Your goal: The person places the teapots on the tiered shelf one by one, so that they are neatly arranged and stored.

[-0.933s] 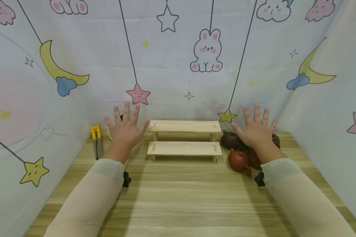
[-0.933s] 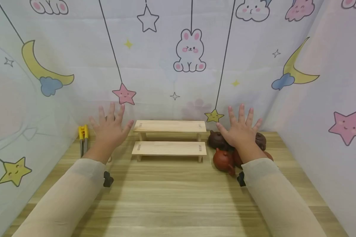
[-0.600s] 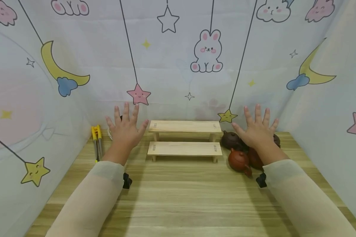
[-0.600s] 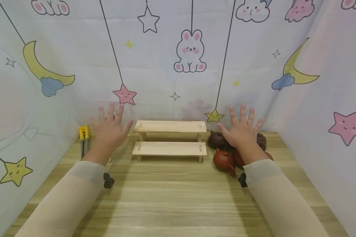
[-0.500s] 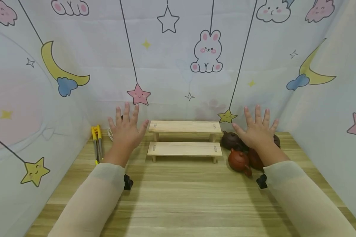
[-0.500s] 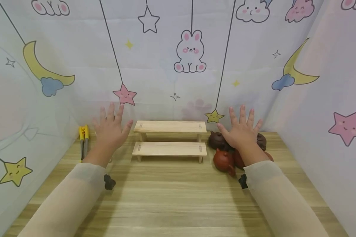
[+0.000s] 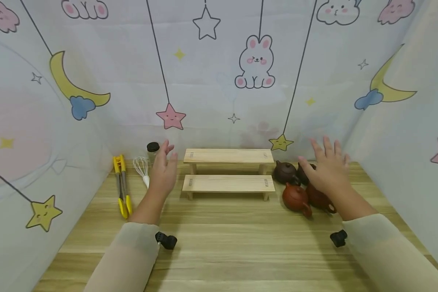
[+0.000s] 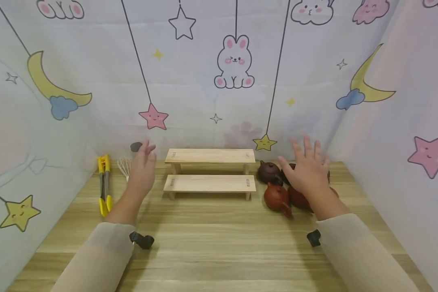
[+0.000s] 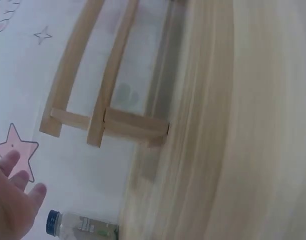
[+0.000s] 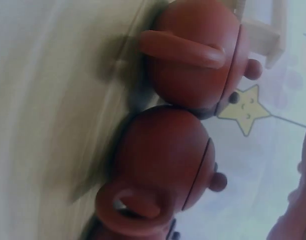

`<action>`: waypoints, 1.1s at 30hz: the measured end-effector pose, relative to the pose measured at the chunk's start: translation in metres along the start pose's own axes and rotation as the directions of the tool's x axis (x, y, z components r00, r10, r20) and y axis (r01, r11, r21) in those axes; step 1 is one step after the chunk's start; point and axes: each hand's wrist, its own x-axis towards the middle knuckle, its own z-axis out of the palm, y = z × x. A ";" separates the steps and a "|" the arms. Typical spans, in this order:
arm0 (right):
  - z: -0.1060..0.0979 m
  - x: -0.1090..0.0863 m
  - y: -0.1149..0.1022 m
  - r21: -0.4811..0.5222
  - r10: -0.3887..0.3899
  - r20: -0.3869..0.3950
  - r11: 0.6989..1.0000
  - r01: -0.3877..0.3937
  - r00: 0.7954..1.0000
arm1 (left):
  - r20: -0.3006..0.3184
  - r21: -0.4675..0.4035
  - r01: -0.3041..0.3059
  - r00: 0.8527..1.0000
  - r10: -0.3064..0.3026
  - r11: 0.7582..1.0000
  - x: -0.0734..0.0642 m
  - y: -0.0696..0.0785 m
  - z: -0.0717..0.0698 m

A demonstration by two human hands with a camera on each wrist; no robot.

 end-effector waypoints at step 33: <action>-0.011 -0.069 0.078 0.323 -0.013 0.010 0.946 0.009 1.000 | 0.444 -0.211 0.349 0.866 -0.228 0.913 -0.017 -0.029 0.003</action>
